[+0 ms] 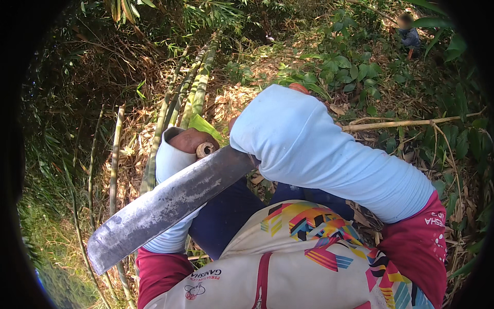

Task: The person sits on the ground in a bamboo grove and uses a large machete to chop a long bamboo stalk into smaller sections. They hold the stalk with one hand and strike it repeatedly with the machete in the other hand, creating a pile of cut pieces.

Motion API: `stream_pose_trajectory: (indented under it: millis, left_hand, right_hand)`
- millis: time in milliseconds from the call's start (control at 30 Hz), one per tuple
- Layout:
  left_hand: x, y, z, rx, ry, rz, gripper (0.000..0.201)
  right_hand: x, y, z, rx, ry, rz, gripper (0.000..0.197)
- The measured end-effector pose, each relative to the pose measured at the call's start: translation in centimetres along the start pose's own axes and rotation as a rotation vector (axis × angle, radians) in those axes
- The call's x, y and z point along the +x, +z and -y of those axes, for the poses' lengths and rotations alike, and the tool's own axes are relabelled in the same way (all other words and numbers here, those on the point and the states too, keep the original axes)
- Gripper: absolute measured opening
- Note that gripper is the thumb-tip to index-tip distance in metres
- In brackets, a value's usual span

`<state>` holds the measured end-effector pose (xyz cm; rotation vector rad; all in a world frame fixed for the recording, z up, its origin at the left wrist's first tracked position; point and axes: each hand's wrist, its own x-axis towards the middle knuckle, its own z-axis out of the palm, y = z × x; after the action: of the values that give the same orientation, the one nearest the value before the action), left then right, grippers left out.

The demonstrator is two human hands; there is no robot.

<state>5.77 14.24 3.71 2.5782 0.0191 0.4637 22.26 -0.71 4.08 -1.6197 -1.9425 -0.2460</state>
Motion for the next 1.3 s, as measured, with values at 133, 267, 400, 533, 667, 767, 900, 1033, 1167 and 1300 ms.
stream_pose_trajectory:
  millis: [133, 267, 400, 533, 667, 767, 900, 1033, 1167, 1300]
  left_hand:
    - [-0.4, 0.3, -1.6, 0.085, 0.01, -0.148, 0.02]
    - [0.1, 0.4, -0.4, 0.19, -0.037, 0.025, 0.014]
    - [-0.2, 1.1, -0.1, 0.229, 0.001, -0.049, 0.014]
    - [-0.4, 0.6, 0.1, -0.076, -0.057, -0.078, 0.018]
    - [-0.9, 0.5, -1.9, 0.1, 0.405, -0.255, 0.014]
    - [0.2, 1.6, -1.2, 0.013, 0.27, -0.391, 0.014]
    - [-0.1, 2.0, -1.1, -0.191, 0.045, -0.478, 0.022]
    - [-0.3, 2.8, -0.3, -0.356, 0.005, -0.519, 0.033]
    - [-0.2, 4.4, 0.1, -0.759, -0.036, -0.612, 0.028]
    - [0.1, 2.6, 0.5, -0.247, 0.049, -0.371, 0.011]
  right_hand:
    - [-0.4, 0.7, -0.5, 0.002, 0.059, -0.014, 0.025]
    - [-0.6, 0.5, -0.7, -0.027, 0.169, 0.09, 0.023]
    - [-0.6, 0.5, -0.8, -0.013, 0.18, 0.047, 0.025]
    - [-1.0, 0.5, -1.3, -0.011, 0.232, 0.044, 0.026]
    - [-2.2, 1.4, -3.5, -0.083, 0.578, -0.166, 0.023]
    - [-3.4, 0.8, -3.7, 0.063, 0.655, -0.194, 0.02]
    - [-3.0, 0.3, -2.5, 0.207, 0.739, -0.195, 0.025]
    - [-3.0, 0.1, -2.1, 0.255, 0.582, -0.225, 0.027]
    - [-2.5, -0.5, -0.6, 0.117, 0.393, -0.088, 0.028]
    - [-1.5, -1.2, 0.0, -0.046, 0.137, -0.041, 0.03]
